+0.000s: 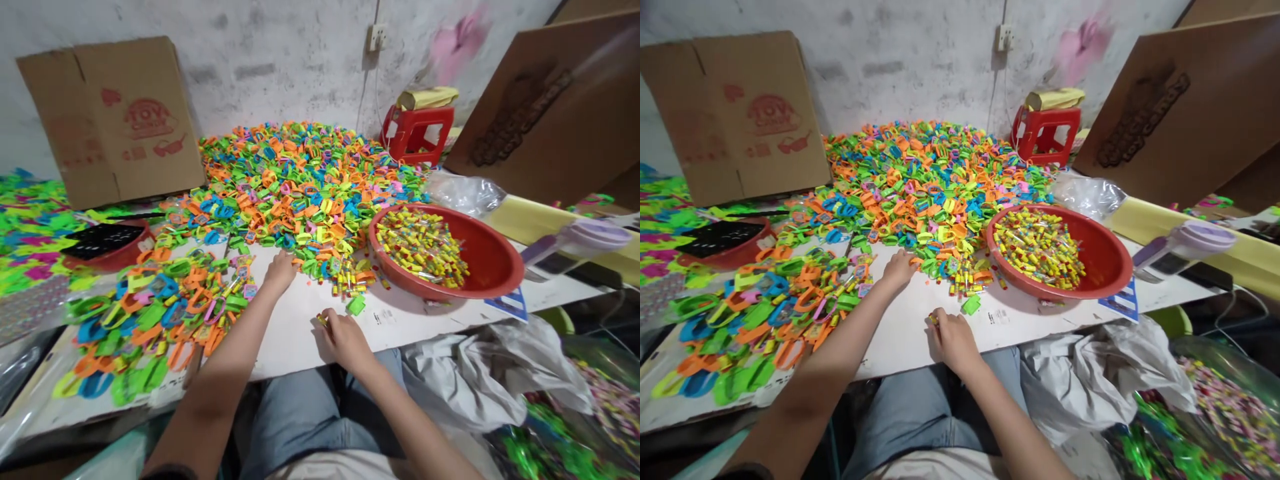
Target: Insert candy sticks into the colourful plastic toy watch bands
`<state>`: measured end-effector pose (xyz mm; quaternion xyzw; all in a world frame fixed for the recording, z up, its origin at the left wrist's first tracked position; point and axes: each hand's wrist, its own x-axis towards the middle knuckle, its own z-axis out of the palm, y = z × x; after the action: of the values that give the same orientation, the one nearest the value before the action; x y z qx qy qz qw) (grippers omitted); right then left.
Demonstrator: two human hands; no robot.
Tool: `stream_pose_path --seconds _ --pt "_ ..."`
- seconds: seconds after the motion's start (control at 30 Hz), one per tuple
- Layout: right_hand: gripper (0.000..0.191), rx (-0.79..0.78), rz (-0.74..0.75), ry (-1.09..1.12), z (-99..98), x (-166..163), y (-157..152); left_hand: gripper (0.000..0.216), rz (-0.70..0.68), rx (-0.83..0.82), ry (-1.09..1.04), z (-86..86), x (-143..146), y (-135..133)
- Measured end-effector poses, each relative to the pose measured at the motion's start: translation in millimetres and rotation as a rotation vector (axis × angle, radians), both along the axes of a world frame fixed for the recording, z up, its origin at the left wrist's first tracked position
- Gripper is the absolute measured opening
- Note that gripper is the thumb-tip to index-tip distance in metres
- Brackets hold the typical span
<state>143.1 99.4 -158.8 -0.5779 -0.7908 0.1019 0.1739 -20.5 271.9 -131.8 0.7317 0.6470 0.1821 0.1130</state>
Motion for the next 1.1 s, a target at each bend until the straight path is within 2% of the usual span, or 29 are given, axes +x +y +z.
stream_pose_path --seconds 0.17,0.3,0.43,0.57,0.67,0.77,0.87,0.97,1.1 --pt "0.019 0.053 0.033 0.379 -13.1 10 -11 0.019 -0.043 0.016 -0.275 -0.4 -10 -30" --pt "0.019 0.093 -0.013 0.667 -11.7 11 -12 0.029 -0.077 0.011 -0.566 -2.7 -16 -68" --pt "0.019 0.084 -0.012 0.795 -4.5 8 -11 0.042 -0.093 -0.046 -0.773 -6.3 -17 -112" --pt "0.022 0.052 0.017 0.898 0.0 3 -16 0.036 -0.141 -0.167 -0.909 -5.7 -11 -150" --pt "0.022 0.015 0.047 0.953 -1.7 3 -19 0.038 -0.152 -0.241 -0.978 -7.1 -7 -164" --pt "0.024 -0.026 0.041 0.968 -8.0 4 -18 0.040 -0.080 -0.238 -0.954 -11.8 -8 -164" --pt "0.025 -0.082 0.014 0.962 -14.6 4 -16 0.036 -0.038 -0.093 -0.793 -14.7 -11 -160" --pt "0.024 -0.129 0.017 0.910 -18.1 3 -18 0.027 -0.101 0.053 -0.535 -15.6 -13 -164" --pt "0.022 -0.083 0.039 0.752 -20.1 1 -24 0.025 -0.207 0.146 -0.262 -25.2 -18 -181"
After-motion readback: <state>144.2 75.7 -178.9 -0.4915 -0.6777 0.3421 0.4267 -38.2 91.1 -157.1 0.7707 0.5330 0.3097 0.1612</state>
